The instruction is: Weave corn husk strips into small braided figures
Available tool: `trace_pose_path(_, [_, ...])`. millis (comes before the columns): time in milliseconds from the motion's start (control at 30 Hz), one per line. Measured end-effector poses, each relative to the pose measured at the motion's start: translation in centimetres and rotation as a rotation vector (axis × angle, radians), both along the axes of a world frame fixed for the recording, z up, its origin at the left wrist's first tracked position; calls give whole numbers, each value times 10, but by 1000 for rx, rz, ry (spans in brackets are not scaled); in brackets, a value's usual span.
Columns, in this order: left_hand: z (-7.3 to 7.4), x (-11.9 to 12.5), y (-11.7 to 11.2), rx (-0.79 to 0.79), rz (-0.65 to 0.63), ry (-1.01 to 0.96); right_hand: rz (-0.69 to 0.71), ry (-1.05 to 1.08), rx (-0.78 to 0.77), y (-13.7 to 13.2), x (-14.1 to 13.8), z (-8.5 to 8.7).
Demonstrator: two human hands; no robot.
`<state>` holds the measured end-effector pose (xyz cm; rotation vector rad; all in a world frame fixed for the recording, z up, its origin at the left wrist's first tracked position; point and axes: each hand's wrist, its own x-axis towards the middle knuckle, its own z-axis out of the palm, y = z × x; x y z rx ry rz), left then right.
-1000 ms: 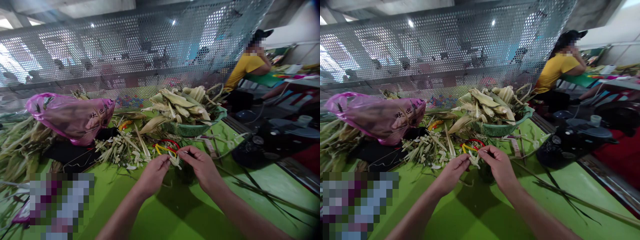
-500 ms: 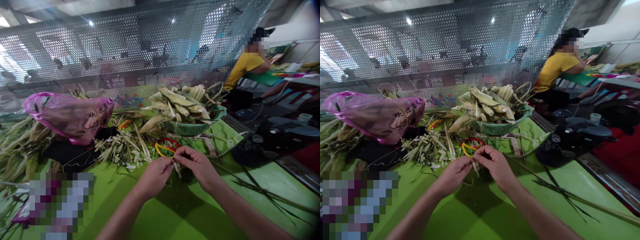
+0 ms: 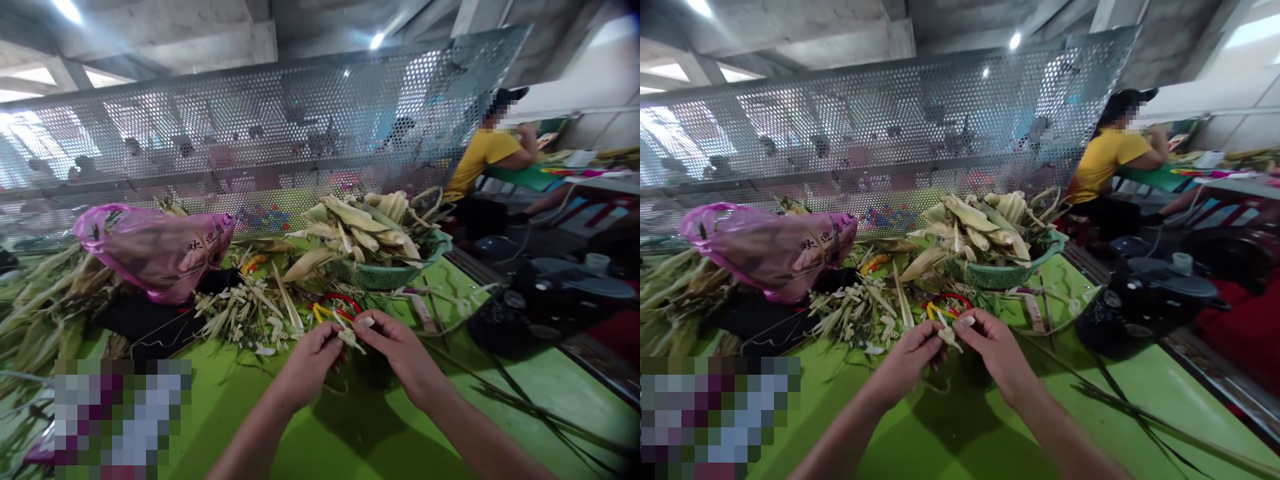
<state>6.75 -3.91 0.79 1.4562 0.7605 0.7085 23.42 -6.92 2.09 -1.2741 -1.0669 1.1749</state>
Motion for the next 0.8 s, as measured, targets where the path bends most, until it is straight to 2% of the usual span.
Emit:
trace_pose_path(167, [1,-1,-2,29,-42,-15,-52,-10,26,2,-1,-5])
trace_pose_path(300, [0,1,-1,-17,-1,-34,-118,-87,73,3,-1,-5])
trace_pose_path(400, [2,3,-1,-108,45,-101,-46,-80,64,2,0,-2])
trace_pose_path(567, [7,4,0,-132,79,-164,156,-86,-15,-2,-3,-3])
trace_pose_path(800, [6,5,-4,-188,89,-215,55,-92,21,2,-1,-5])
